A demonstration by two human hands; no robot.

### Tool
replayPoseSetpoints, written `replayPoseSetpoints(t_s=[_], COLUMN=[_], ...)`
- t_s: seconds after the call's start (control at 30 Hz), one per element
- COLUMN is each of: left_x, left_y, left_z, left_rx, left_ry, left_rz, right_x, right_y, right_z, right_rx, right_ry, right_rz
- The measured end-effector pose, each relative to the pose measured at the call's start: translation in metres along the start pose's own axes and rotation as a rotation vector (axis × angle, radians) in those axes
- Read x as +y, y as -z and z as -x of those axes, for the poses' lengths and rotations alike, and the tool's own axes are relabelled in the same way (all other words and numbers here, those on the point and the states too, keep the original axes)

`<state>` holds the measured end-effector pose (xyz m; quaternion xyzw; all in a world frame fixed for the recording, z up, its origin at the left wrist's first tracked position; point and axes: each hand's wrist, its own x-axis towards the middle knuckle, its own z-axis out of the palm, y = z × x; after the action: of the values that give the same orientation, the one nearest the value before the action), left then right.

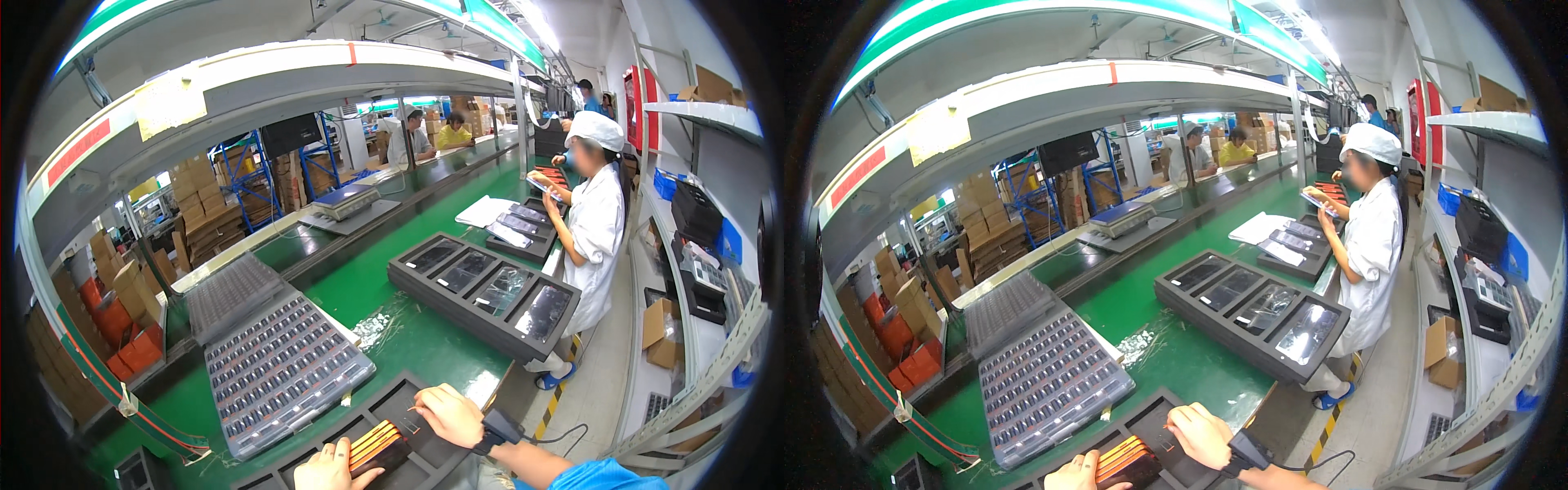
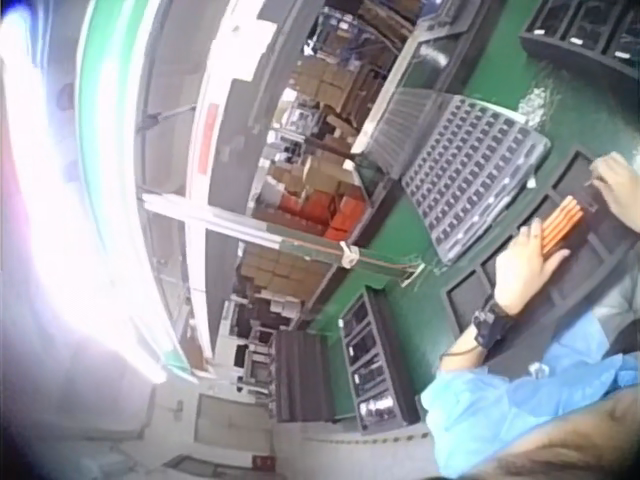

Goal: The recorder is assembling small electronic components by placing them into organized trays and handling small parts with their hands.

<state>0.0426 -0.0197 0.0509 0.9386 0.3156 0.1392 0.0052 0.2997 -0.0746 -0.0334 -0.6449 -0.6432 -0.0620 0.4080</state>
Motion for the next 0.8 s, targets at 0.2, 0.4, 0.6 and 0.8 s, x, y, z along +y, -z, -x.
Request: replayPoseSetpoints(t_s=[0.2,0.4,0.6,0.8], left_x=[-0.004,-0.012,-0.019,-0.007], left_y=[-0.005,-0.012,-0.025,-0.017], left_z=[-0.001,-0.006,-0.004,0.006], left_rx=[0.021,-0.006,0.046,0.039], left_ry=[-0.022,0.009,-0.067,-0.005], left_rz=[-0.002,0.025,-0.098,-0.057], right_x=[-0.019,-0.013,-0.018,-0.028], right_y=[0.012,0.001,0.001,0.012], right_z=[0.013,0.015,0.011,-0.006], right_rx=[-0.028,0.049,0.064,0.088], right_ry=[-0.208,-0.201,-0.18,0.111], right_rz=[-0.539,-0.461,-0.469,-0.368])
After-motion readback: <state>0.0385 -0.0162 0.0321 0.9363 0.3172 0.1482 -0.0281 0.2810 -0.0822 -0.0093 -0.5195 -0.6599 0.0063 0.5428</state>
